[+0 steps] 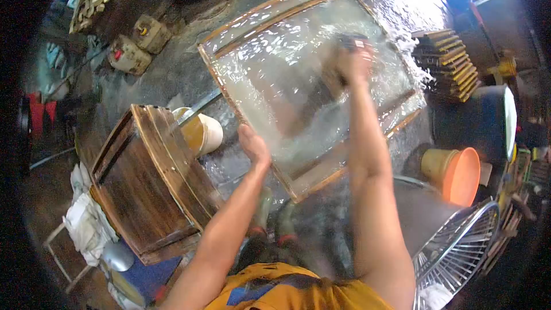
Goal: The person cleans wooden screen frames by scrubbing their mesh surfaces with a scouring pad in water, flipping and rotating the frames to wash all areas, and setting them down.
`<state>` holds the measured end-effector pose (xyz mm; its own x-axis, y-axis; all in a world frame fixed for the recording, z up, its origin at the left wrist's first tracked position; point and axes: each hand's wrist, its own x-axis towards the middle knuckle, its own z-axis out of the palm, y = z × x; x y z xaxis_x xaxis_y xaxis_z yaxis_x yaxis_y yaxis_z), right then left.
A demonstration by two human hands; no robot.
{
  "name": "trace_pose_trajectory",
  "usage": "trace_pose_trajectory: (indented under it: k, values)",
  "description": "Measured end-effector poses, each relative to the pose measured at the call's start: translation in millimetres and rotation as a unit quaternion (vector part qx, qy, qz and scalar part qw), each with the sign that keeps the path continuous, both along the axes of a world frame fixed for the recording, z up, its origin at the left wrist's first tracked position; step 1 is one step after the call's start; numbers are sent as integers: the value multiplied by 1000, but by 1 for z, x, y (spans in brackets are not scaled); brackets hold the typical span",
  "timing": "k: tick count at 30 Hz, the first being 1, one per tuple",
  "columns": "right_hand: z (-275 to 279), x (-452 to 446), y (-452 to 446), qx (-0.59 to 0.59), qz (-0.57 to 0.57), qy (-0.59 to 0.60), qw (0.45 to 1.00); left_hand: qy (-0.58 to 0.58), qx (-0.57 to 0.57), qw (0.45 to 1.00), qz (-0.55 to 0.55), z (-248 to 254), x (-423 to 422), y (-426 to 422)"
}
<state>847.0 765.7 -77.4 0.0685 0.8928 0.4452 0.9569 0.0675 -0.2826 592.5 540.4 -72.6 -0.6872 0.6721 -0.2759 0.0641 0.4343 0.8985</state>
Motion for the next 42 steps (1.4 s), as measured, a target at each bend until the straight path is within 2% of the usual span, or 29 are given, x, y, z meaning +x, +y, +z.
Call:
trace_pose_trajectory:
  k: [1,2,3,4,5,6,7,8,11,14,15,18,19,21,22,24,25,27,29,31,33,34,37,38,41,42]
  values:
    - [3,-30,-3,-7,73,40,996,0,1,1000,3,-5,-1,-1]
    - [-5,-58,-22,-59,75,-47,994,0,5,1000,8,-17,-2,-1]
    - [-25,-90,-43,-14,92,-17,996,-1,10,1000,14,-27,-2,-1]
    - [10,-117,-77,-11,172,23,985,34,9,999,36,-33,-2,-1]
    - [-5,-129,-102,-37,206,55,976,21,-5,999,34,-25,-1,-1]
    - [24,-140,-138,-112,209,113,965,9,-19,999,32,-14,0,0]
    - [16,-137,-158,-76,248,90,962,-4,-35,999,33,-8,-1,0]
    - [29,-131,-178,-136,244,89,956,-27,-61,998,20,-27,-9,-1]
    - [27,-71,-206,-159,233,12,959,-9,-51,998,38,-18,-5,-1]
    - [44,0,-159,-140,128,-14,982,-15,-14,998,57,-3,3,-2]
    - [47,18,-135,-113,52,-68,990,-16,-3,998,54,-2,3,-1]
    - [45,67,-59,-129,-145,-15,981,-46,-3,998,41,-7,-1,-1]
    - [43,72,-48,-103,-149,-41,983,-20,0,999,43,-8,1,-3]
    - [11,69,-44,-28,-125,-82,988,34,14,998,45,-5,3,1]
    - [14,55,-59,-17,-74,-105,992,28,-1,999,45,-3,3,1]
    - [14,9,-97,-8,-23,-55,998,11,-27,999,40,2,2,1]
    - [1,-13,-108,-8,-22,20,1000,6,-23,999,37,4,2,2]
    - [-18,-50,-143,-35,35,-10,999,1,-15,999,29,-1,0,1]
    - [18,-97,-183,-92,54,20,994,11,-18,999,42,-7,1,4]
    - [47,-128,-210,-177,70,98,977,21,-27,998,43,-6,-1,2]
    - [59,-152,-237,-183,81,117,973,54,-36,998,26,-24,-6,1]
    - [62,-157,-249,-187,88,126,970,70,-40,997,19,-28,-8,1]
    - [63,-147,-277,-223,187,109,951,6,-30,999,10,-22,-12,4]
    - [58,-138,-285,-199,205,89,954,-40,27,998,30,-19,-8,2]
    - [60,-99,-270,-218,247,112,937,15,8,999,35,-23,-7,4]
    - [63,-92,-259,-220,228,95,944,63,-9,998,26,-37,-10,4]
